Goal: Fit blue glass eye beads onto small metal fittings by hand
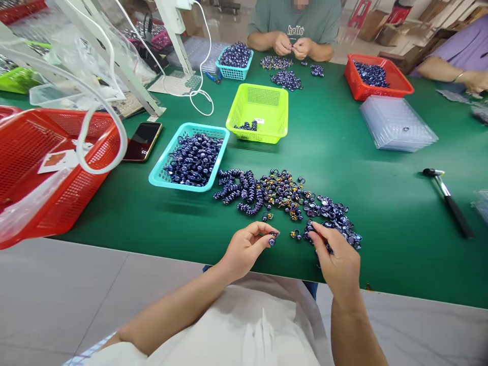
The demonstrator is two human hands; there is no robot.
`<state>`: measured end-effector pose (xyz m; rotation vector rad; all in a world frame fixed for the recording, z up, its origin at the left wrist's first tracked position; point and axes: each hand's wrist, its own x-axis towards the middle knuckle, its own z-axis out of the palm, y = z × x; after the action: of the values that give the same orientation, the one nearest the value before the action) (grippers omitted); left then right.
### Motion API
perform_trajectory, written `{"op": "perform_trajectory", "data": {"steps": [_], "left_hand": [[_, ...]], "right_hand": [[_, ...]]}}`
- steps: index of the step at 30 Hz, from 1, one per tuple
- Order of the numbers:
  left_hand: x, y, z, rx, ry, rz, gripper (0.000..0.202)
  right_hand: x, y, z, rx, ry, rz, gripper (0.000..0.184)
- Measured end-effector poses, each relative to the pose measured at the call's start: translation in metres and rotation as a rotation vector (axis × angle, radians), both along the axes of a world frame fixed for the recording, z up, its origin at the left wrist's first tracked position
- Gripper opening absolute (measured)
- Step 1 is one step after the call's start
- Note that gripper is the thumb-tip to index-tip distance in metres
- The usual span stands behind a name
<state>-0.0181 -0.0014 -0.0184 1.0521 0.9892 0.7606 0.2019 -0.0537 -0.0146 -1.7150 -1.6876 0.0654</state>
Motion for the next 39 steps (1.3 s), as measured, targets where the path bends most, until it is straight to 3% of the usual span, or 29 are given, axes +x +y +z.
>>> {"op": "perform_trajectory", "data": {"steps": [4, 7, 12, 16, 22, 27, 32, 39], "left_hand": [[0.003, -0.008, 0.009, 0.125, -0.068, -0.073, 0.012], [0.002, -0.014, 0.014, 0.252, -0.015, -0.140, 0.010], [-0.003, -0.018, 0.015, 0.358, 0.064, -0.151, 0.013], [-0.004, -0.020, 0.012, 0.260, -0.002, -0.114, 0.013], [-0.001, -0.012, 0.010, -0.142, -0.270, 0.007, 0.022], [0.000, -0.001, 0.010, -0.389, -0.433, 0.069, 0.027], [0.002, 0.000, 0.011, -0.372, -0.374, 0.127, 0.027], [0.001, -0.003, 0.005, -0.260, -0.289, 0.175, 0.020]], "right_hand": [[-0.036, -0.003, 0.000, -0.014, 0.211, 0.053, 0.013], [-0.054, -0.003, -0.005, 0.015, 0.271, 0.056, 0.012], [-0.063, -0.002, -0.008, 0.039, 0.282, 0.178, 0.028], [-0.062, 0.001, -0.006, 0.025, 0.318, 0.254, 0.034], [-0.061, 0.003, -0.006, -0.035, 0.389, 0.219, 0.020], [-0.060, -0.002, -0.009, 0.032, 0.458, 0.253, 0.021], [-0.064, -0.005, -0.005, -0.076, 0.608, 0.271, 0.017], [-0.073, -0.004, -0.008, -0.135, 0.789, 0.173, 0.018]]}}
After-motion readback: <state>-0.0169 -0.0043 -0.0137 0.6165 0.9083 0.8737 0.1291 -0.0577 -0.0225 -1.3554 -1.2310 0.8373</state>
